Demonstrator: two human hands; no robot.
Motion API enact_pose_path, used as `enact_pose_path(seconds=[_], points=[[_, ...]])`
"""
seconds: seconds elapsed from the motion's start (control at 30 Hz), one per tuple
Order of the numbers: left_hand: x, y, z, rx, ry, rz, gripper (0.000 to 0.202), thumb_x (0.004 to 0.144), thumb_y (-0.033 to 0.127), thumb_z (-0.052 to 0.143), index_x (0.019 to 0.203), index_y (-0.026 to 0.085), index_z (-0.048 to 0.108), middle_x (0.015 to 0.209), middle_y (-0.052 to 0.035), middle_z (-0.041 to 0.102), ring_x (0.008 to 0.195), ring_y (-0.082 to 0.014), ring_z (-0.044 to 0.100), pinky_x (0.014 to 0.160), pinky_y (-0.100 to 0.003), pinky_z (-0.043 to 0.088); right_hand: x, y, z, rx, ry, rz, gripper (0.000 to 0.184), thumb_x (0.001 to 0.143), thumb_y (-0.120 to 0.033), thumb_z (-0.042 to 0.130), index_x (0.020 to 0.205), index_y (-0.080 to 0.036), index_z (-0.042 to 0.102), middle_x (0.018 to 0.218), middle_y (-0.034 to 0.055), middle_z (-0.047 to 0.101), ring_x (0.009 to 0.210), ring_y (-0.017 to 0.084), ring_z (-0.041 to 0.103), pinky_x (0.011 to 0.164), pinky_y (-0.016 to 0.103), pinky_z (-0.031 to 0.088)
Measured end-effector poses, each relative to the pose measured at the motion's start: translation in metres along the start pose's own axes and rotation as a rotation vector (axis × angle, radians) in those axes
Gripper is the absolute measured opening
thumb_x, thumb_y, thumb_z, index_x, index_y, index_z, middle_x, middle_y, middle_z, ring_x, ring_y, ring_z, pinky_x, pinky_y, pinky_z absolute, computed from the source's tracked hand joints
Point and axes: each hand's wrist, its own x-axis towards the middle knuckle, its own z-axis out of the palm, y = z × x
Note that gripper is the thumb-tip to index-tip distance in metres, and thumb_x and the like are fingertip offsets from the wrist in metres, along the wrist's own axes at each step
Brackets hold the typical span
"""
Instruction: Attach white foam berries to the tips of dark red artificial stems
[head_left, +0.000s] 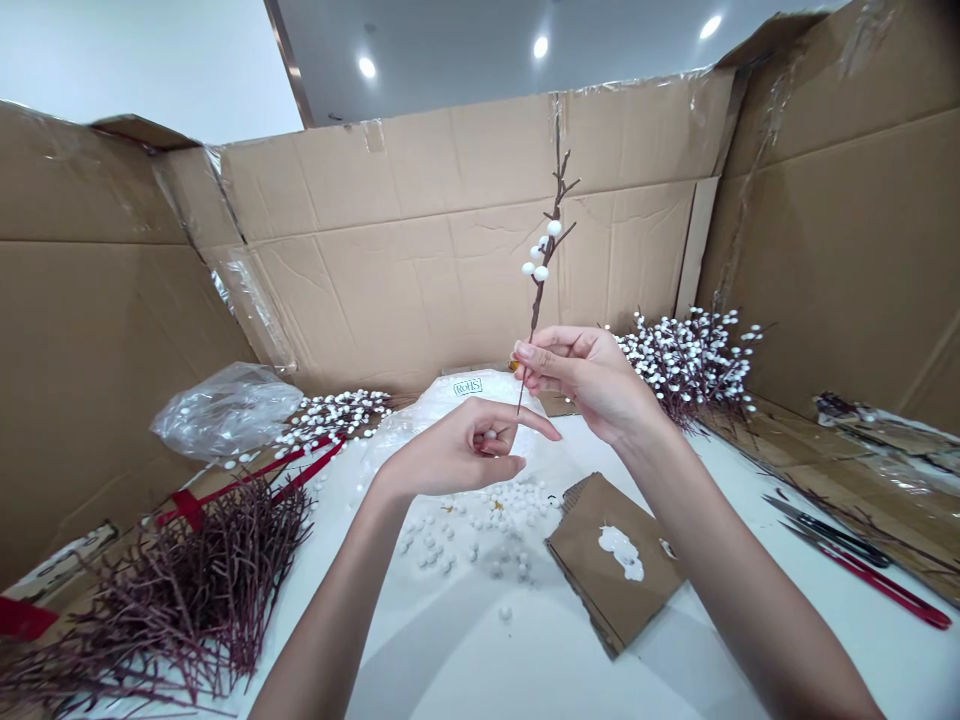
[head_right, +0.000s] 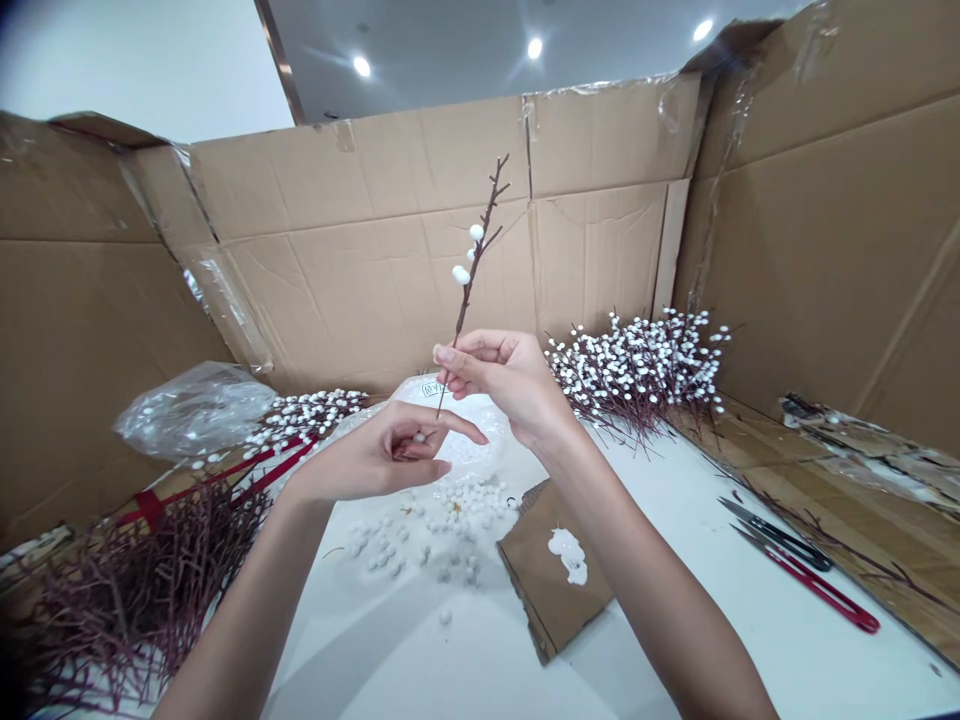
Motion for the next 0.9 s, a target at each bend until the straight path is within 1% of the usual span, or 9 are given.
enact_pose_path(seconds=[0.2, 0.33, 0.47, 0.63, 0.77, 0.9], points=[[-0.0002, -0.0011, 0.0008, -0.011, -0.018, 0.023, 0.037, 0.075, 0.009, 0.055, 0.109, 0.017, 0.068, 0.055, 0.0095, 0.021, 0.046, -0.005, 0.021, 0.044, -0.019, 0.019, -0.0003, 0.0019, 0.0023, 0.025, -0.019, 0.023, 0.025, 0.055, -0.032, 0.085, 0.06, -0.014, 0.068, 0.055, -0.0008, 0.064, 0.05, 0.006, 0.056, 0.051, 0.018, 0.047], [-0.0014, 0.0, 0.0005, -0.05, -0.013, 0.019, 0.034, 0.075, 0.01, 0.056, 0.107, 0.014, 0.068, 0.054, 0.0101, 0.02, 0.046, -0.0048, 0.02, 0.044, -0.019, 0.02, -0.001, 0.002, 0.0039, -0.017, -0.025, 0.001, 0.027, 0.053, -0.033, 0.086, 0.059, -0.014, 0.068, 0.053, -0.0015, 0.062, 0.05, 0.007, 0.056, 0.05, 0.019, 0.047], [-0.0022, -0.001, -0.0005, -0.072, -0.027, 0.003, 0.035, 0.075, 0.011, 0.057, 0.108, 0.015, 0.067, 0.055, 0.01, 0.02, 0.047, -0.0052, 0.02, 0.044, -0.019, 0.021, -0.0009, 0.0011, 0.0048, -0.077, -0.01, -0.01, 0.03, 0.05, -0.036, 0.086, 0.057, -0.014, 0.066, 0.052, -0.0013, 0.062, 0.049, 0.007, 0.055, 0.051, 0.021, 0.047], [-0.0019, -0.0038, -0.0014, -0.093, -0.054, -0.02, 0.036, 0.076, 0.015, 0.058, 0.111, 0.014, 0.066, 0.056, 0.0096, 0.019, 0.049, -0.006, 0.02, 0.046, -0.02, 0.021, -0.0007, 0.0015, 0.0024, -0.143, -0.014, -0.041, 0.033, 0.051, -0.04, 0.085, 0.056, -0.015, 0.065, 0.052, -0.0008, 0.062, 0.048, 0.008, 0.053, 0.049, 0.022, 0.045], [-0.0013, -0.0064, -0.0018, -0.104, -0.054, -0.017, 0.038, 0.077, 0.017, 0.058, 0.114, 0.014, 0.065, 0.058, 0.0094, 0.017, 0.05, -0.0066, 0.019, 0.047, -0.021, 0.02, 0.0004, 0.0031, -0.0002, -0.173, -0.024, -0.045, 0.034, 0.05, -0.042, 0.085, 0.057, -0.015, 0.065, 0.054, -0.0003, 0.062, 0.047, 0.008, 0.051, 0.047, 0.022, 0.043], [-0.0007, -0.0092, -0.0033, -0.101, -0.063, -0.007, 0.036, 0.077, 0.019, 0.059, 0.112, 0.015, 0.065, 0.058, 0.0089, 0.02, 0.051, -0.0069, 0.02, 0.048, -0.021, 0.02, 0.0018, 0.0036, -0.0023, -0.188, -0.035, -0.041, 0.035, 0.05, -0.042, 0.085, 0.057, -0.015, 0.064, 0.051, -0.0015, 0.059, 0.046, 0.008, 0.05, 0.046, 0.022, 0.041]])
